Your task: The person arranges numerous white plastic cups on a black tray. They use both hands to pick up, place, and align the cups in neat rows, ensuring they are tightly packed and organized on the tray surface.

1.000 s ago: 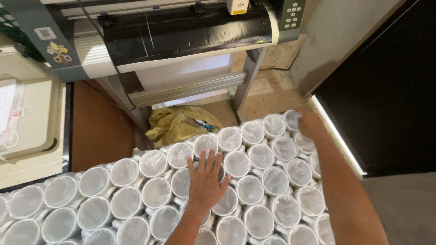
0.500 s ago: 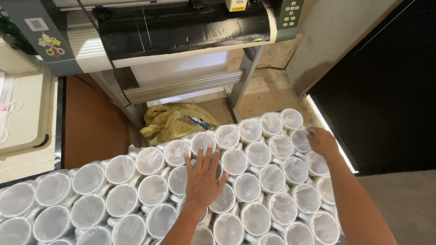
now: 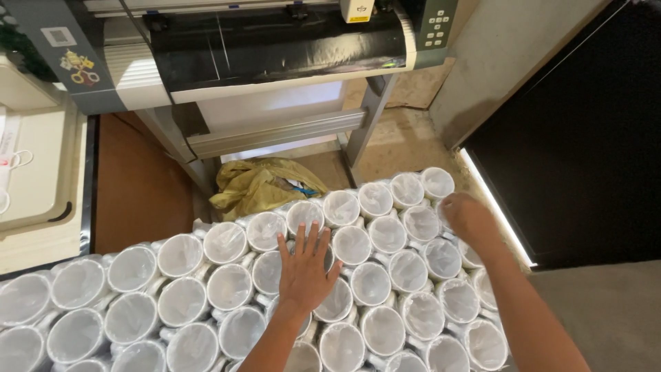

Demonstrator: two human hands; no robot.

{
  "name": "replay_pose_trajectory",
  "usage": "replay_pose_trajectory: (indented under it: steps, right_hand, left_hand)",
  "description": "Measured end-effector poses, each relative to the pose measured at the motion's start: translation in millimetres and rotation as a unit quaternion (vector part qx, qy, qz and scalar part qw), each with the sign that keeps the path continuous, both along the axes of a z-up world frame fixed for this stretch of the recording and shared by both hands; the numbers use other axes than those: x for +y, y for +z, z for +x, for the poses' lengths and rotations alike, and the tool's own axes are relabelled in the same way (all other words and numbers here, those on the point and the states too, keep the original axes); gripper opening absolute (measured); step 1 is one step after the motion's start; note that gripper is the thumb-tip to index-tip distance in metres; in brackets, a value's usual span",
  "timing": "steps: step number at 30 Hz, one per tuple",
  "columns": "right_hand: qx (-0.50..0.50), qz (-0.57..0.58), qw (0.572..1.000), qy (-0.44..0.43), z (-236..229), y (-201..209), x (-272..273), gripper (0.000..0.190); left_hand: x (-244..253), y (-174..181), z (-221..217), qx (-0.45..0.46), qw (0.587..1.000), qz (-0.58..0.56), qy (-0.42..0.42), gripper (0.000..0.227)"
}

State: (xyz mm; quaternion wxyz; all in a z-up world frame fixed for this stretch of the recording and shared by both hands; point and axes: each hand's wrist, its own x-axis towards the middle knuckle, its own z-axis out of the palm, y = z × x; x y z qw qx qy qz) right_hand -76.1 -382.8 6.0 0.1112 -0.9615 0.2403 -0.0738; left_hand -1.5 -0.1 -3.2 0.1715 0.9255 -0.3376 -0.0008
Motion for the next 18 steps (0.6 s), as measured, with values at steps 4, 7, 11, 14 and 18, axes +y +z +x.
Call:
replay_pose_trajectory:
  steps: [4, 7, 11, 14, 18]
  right_hand:
    - [0.026, 0.005, 0.998, 0.057, 16, -9, 23, 0.030]
    - [0.087, -0.084, 0.991, 0.061, 26, -20, 26, 0.032]
    - [0.094, -0.078, 0.991, 0.045, 23, -27, 19, 0.034]
    - [0.029, -0.048, 0.996, 0.065, 20, -13, 39, 0.031]
    - [-0.032, -0.002, 0.984, 0.177, 23, 6, 88, 0.027]
  left_hand:
    - [-1, -1, -1, -0.002, 1.000, 0.011, -0.003, 0.071]
    - [0, 0, -1, -0.009, 1.000, 0.014, -0.003, 0.072]
    - [-1, 1, -2, 0.000, 1.000, 0.009, -0.002, 0.071]
    - [1, 3, -1, 0.004, 1.000, 0.010, 0.000, 0.071]
    - [0, 3, -1, 0.020, 0.999, 0.025, 0.000, 0.071]
